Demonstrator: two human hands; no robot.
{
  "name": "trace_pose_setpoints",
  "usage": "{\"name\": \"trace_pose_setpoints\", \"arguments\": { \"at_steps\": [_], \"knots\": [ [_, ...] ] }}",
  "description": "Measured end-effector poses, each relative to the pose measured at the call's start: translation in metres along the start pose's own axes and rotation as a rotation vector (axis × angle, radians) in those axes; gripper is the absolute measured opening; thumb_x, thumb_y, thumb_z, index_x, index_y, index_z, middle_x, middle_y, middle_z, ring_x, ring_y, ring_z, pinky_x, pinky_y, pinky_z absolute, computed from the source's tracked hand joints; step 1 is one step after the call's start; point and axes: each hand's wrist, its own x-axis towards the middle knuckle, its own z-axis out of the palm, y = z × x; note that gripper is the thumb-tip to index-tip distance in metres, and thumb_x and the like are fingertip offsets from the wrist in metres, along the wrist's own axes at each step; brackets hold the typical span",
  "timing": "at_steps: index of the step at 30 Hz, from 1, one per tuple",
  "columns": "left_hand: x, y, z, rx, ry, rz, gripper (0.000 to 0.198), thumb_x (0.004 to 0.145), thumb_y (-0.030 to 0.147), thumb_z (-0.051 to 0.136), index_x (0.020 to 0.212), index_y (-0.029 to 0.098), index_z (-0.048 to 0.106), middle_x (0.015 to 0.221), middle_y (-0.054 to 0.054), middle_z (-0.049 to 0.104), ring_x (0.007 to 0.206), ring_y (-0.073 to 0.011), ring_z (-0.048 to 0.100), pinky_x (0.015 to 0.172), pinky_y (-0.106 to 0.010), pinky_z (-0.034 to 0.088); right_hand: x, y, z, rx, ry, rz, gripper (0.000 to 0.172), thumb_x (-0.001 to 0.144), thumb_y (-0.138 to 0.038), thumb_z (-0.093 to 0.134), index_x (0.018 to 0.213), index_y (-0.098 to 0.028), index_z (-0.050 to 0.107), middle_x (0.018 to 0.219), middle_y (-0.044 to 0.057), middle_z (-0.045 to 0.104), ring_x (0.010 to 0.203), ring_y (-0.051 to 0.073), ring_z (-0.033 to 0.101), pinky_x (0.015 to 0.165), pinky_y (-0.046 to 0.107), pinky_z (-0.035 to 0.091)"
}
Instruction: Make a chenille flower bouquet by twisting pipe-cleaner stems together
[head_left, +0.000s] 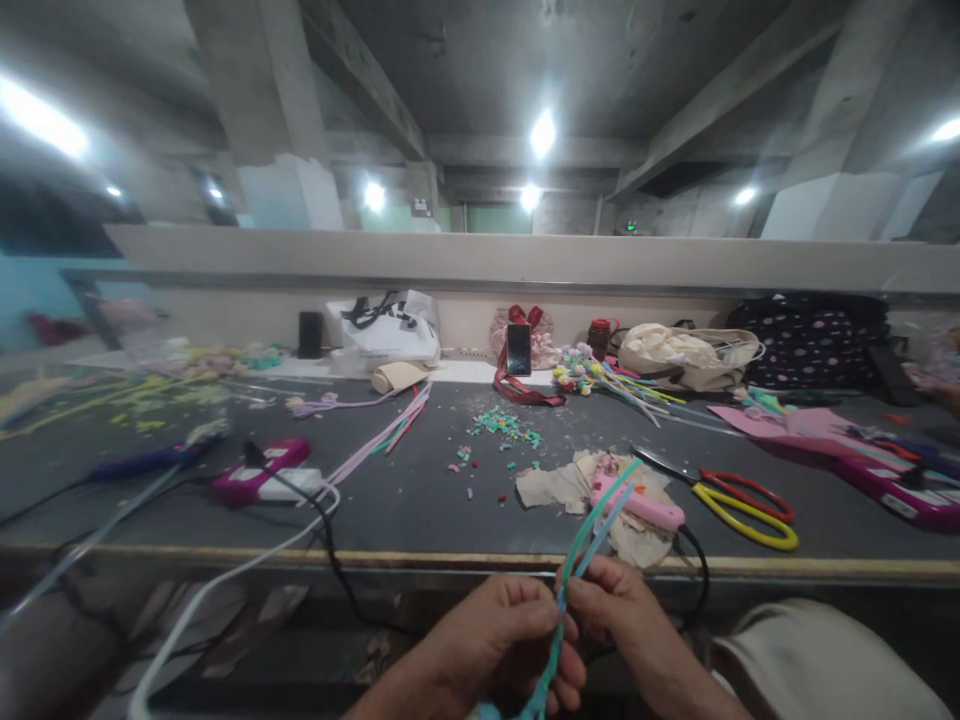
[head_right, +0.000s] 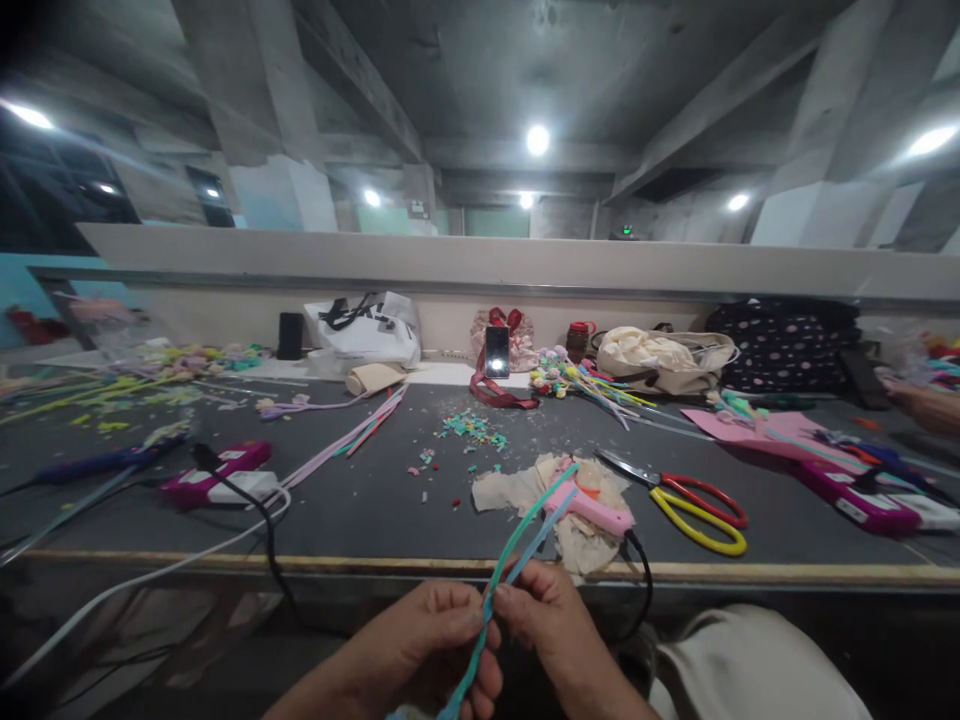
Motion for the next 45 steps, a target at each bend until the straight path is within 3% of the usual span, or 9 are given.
{"name": "trace_pose_setpoints", "arguments": {
  "at_steps": [5,9,15,19,25,31,36,42,45],
  "knots": [
    [0.003,-0.001,-0.003,0.127,0.070,-0.002,0.011,0.065,0.022,0.054,0.063,0.011,0.057,0.046,0.000,0.059,0.036,-0.0085,0.051,0.038,-0.017,0.037,-0.002,0.000,-0.003,-0.047,0.039,-0.028,0.024,0.065,-0.032,0.062,0.053,-0.012,0.058,0.042,-0.006,0.038,0.041,0.005,0.029,0.040,0.017,0.021],
    [0.003,-0.004,-0.002,0.216,0.075,0.012,0.013,0.065,0.022,0.053,0.061,0.011,0.059,0.045,0.001,0.058,0.037,-0.0073,0.049,0.038,-0.016,0.035,-0.004,0.000,-0.003,-0.052,0.018,-0.065,0.021,0.064,-0.030,0.063,0.055,-0.011,0.060,0.048,-0.004,0.043,0.045,0.006,0.034,0.042,0.017,0.025],
    [0.004,-0.003,0.003,0.180,0.118,0.135,0.016,0.066,0.027,0.054,0.063,0.012,0.058,0.046,0.000,0.058,0.038,-0.0084,0.050,0.041,-0.018,0.037,0.006,0.011,-0.005,0.022,0.023,0.060,0.025,0.067,-0.036,0.058,0.063,-0.012,0.058,0.041,-0.005,0.046,0.035,0.004,0.034,0.036,0.015,0.023],
    [0.006,-0.003,0.003,0.252,0.242,0.196,0.017,0.066,0.029,0.054,0.063,0.013,0.056,0.046,0.000,0.058,0.038,-0.0088,0.049,0.041,-0.018,0.035,0.007,0.012,-0.001,-0.065,0.152,0.055,0.027,0.067,-0.039,0.056,0.058,-0.014,0.051,0.040,-0.007,0.042,0.032,0.003,0.031,0.032,0.014,0.021],
    [0.008,-0.003,0.006,0.526,0.348,0.343,0.030,0.072,0.037,0.047,0.056,0.013,0.054,0.046,0.001,0.054,0.042,-0.0086,0.045,0.046,-0.020,0.033,-0.002,-0.002,0.005,-0.346,0.234,-0.179,0.019,0.069,-0.027,0.054,0.054,-0.014,0.054,0.051,-0.004,0.042,0.046,0.008,0.041,0.041,0.017,0.032],
    [0.005,0.001,0.015,0.779,0.469,0.367,0.032,0.074,0.033,0.044,0.051,0.014,0.055,0.048,0.002,0.050,0.049,-0.0090,0.043,0.050,-0.020,0.030,-0.001,-0.003,0.004,-0.358,0.288,-0.086,0.018,0.062,-0.021,0.057,0.048,-0.015,0.049,0.044,-0.006,0.039,0.043,0.008,0.035,0.040,0.018,0.028],
    [0.007,0.000,0.014,0.679,0.424,0.386,0.034,0.072,0.037,0.046,0.049,0.014,0.055,0.046,0.001,0.052,0.047,-0.0095,0.044,0.049,-0.020,0.031,0.001,-0.002,0.004,-0.230,0.300,-0.028,0.018,0.061,-0.021,0.060,0.047,-0.015,0.050,0.042,-0.006,0.040,0.042,0.007,0.033,0.041,0.019,0.026],
    [0.019,-0.014,0.010,0.010,0.031,0.178,0.026,0.061,0.038,0.057,0.059,0.013,0.054,0.035,0.002,0.051,0.029,-0.0076,0.041,0.035,-0.018,0.028,-0.006,-0.001,0.007,0.213,0.103,-0.006,0.017,0.063,-0.028,0.061,0.060,-0.012,0.056,0.043,-0.005,0.047,0.040,0.006,0.035,0.042,0.018,0.026],
    [0.022,-0.018,0.007,-0.120,-0.048,0.172,0.026,0.062,0.037,0.056,0.061,0.011,0.055,0.036,0.001,0.053,0.030,-0.0085,0.045,0.034,-0.018,0.031,-0.006,-0.001,0.008,0.307,0.081,0.008,0.017,0.063,-0.028,0.062,0.061,-0.012,0.056,0.039,-0.005,0.047,0.037,0.006,0.039,0.041,0.018,0.027]
  ]
}}
